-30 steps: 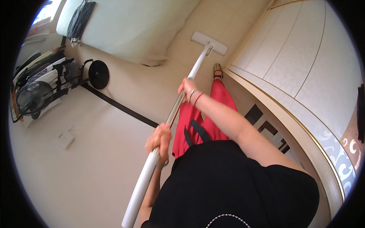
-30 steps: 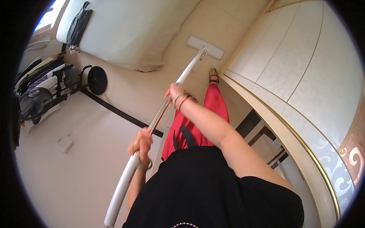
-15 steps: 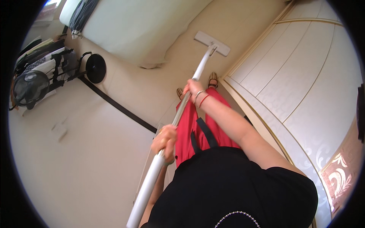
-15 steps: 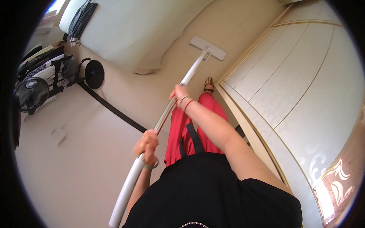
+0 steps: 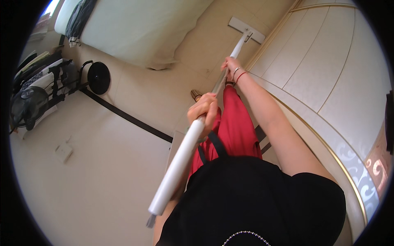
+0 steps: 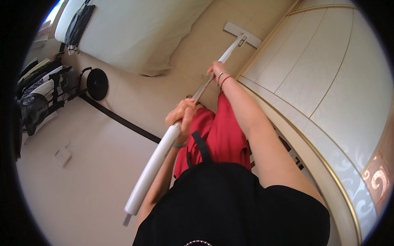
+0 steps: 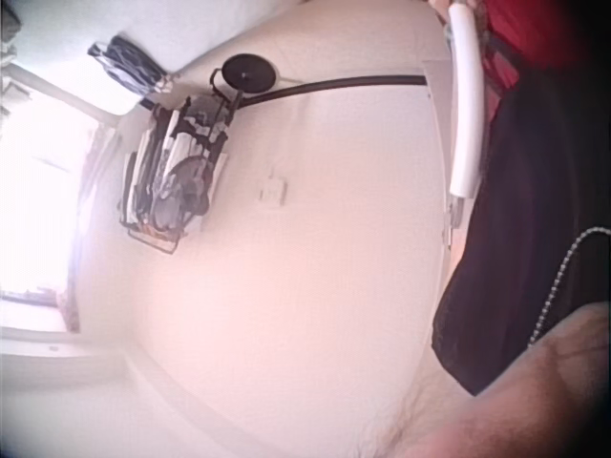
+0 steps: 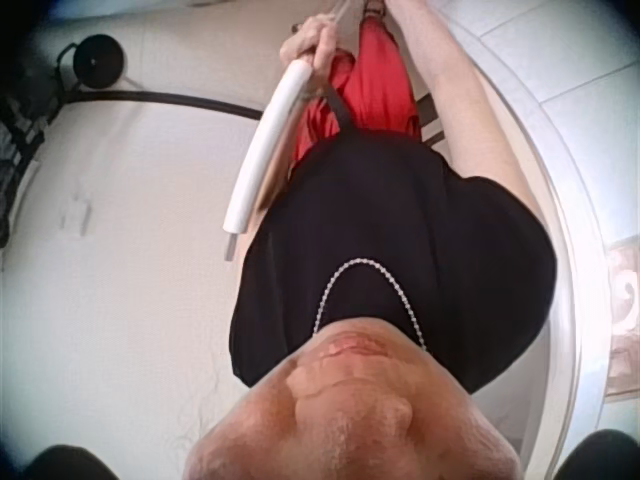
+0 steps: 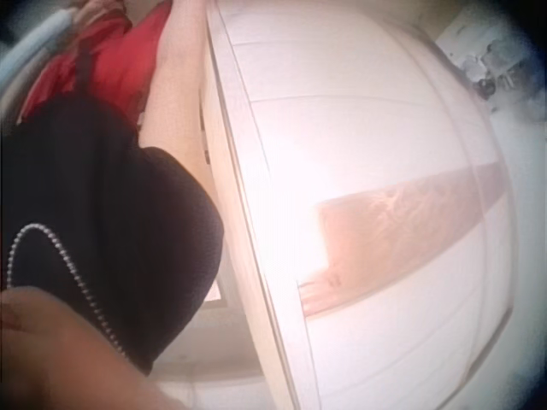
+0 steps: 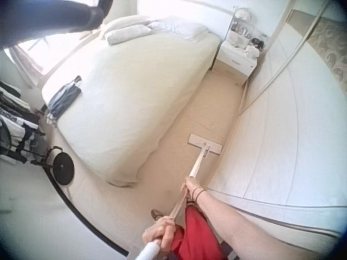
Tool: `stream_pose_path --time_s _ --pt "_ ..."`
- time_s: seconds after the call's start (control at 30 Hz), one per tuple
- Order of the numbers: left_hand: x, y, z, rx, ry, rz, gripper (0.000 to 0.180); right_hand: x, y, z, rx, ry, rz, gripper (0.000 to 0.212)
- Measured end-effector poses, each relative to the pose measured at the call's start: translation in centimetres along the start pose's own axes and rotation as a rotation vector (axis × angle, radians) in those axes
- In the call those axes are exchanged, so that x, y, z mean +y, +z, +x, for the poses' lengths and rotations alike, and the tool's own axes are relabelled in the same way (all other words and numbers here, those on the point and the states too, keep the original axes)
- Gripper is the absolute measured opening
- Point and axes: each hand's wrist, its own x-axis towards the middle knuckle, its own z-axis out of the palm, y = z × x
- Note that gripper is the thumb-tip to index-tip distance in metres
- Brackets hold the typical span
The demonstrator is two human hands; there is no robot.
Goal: The person mops the tiled floor of a bedroom using a white flat mop. They move the mop back and forth across the floor, cleaning the area between a bed and a clothing rack, and around a standing fan.
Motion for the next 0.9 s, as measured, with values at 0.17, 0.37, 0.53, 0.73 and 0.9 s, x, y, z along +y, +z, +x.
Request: stream_pose_path --time_s 0.17,0.37,0.53,0.73,0.9 --pt "8.8 -7.1 -3.8 -0.194 -0.011 0.061 0.025 9.0 4.6 -8.3 -0.277 0.235 0.332 0.016" --pt "15.0 -13.4 -7.5 -0.141 -0.15 0.145 0.023 14.4 11.2 -18.1 -0.171 0.367 0.521 0.01" --pt "12.9 -11.0 -3.7 -0.165 -0.032 0.147 0.021 11.5 10.5 -15.5 -0.267 0.403 0.687 0.014" --pt "5.5 -4.3 -0.4 -0.122 0.006 0.008 0.021 5.0 5.0 -7.6 -0.191 0.217 0.634 0.015" --pt "-0.4 2.3 2.0 -0.127 0.144 0.009 0.025 -1.5 -1.6 -0.1 -0.333 0.172 0.46 0.019"
